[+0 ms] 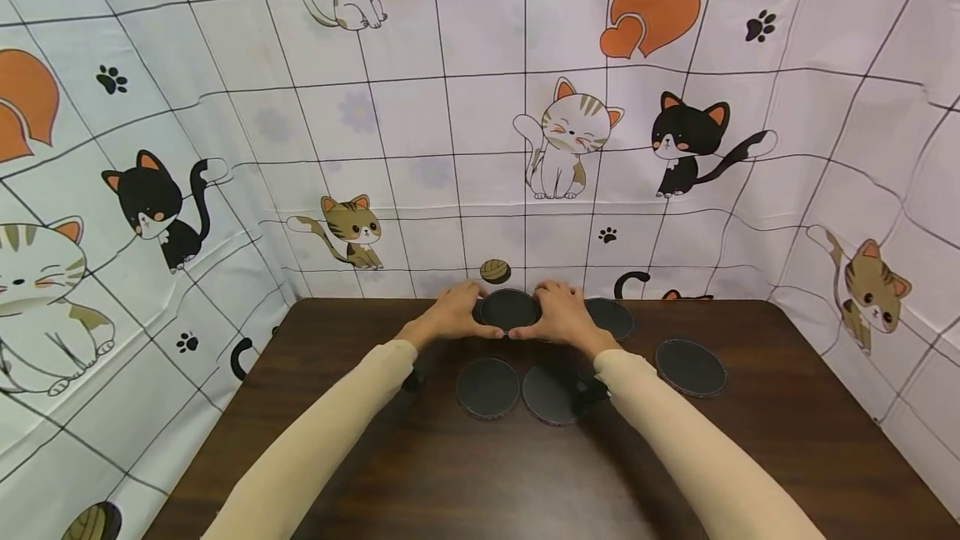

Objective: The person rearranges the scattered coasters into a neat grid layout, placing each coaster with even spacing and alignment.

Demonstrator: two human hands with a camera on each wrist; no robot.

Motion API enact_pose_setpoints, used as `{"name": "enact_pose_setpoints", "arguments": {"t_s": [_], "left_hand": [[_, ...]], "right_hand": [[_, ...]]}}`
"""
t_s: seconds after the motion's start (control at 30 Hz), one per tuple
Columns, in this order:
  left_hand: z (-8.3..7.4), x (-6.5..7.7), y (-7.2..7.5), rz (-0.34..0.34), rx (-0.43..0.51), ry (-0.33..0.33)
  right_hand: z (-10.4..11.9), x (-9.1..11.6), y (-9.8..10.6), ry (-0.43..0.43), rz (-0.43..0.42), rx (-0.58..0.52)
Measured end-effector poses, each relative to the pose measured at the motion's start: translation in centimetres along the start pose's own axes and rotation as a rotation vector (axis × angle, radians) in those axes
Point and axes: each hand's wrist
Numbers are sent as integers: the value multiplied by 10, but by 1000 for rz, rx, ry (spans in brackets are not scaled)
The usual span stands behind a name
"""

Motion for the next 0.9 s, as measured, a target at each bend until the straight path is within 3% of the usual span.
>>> {"name": "enact_pose_setpoints", "arguments": {"t_s": [0.17,0.33,0.57,0.73,0.9], "left_hand": [[-29,-5,-4,-37,-46,-80],[-65,-8,-22,-34,-102,-130],[-115,-11,-38,-5,-68,-222],[-140,-14,-44,33,-78,-308],[-157,-16,-52,67,-74,-371]], "right_hand": [[-15,28,18,1,-31,4],[-33,70,26,-15,-54,18],[-57,132,33,-61,-99,22],[-67,170,36,-85,-129,18],[-73,193,41,-111,-140,33]]}}
Point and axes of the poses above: each hand's wrist, its own x-axis away from the middle knuckle, its own y-axis out of the back of the hand, z = x × y, and after that the axes turned 1 degree about y, right-handed
